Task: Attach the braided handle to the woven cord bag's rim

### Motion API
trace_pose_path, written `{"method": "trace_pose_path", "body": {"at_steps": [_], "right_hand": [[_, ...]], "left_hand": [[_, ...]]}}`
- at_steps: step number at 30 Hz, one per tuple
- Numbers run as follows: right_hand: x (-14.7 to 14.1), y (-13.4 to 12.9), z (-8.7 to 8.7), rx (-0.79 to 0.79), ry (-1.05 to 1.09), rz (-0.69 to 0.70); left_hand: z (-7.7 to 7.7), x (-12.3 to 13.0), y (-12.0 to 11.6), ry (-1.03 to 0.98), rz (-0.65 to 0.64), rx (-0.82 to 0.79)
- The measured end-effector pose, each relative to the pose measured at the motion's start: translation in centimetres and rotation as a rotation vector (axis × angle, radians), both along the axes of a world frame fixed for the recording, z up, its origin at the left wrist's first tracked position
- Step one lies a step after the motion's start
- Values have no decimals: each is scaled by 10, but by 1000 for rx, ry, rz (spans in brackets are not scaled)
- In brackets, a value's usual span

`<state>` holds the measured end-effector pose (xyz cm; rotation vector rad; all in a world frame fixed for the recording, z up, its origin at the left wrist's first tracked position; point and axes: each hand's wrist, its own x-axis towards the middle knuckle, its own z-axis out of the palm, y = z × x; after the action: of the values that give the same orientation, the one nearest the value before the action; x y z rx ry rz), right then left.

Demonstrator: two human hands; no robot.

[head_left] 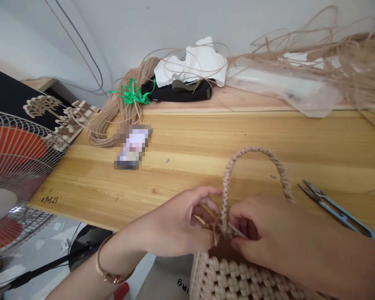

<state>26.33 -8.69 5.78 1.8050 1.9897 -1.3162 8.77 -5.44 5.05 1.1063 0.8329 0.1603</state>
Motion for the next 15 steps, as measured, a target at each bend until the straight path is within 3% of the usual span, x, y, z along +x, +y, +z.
{"method": "trace_pose_path", "body": {"at_steps": [6,15], "right_hand": [[2,-4,-1,13,52,-27],[1,-4,6,4,87,-5]], "left_hand": [[-3,3,-3,54,45,66],[-2,6,0,121,-19,111]]}}
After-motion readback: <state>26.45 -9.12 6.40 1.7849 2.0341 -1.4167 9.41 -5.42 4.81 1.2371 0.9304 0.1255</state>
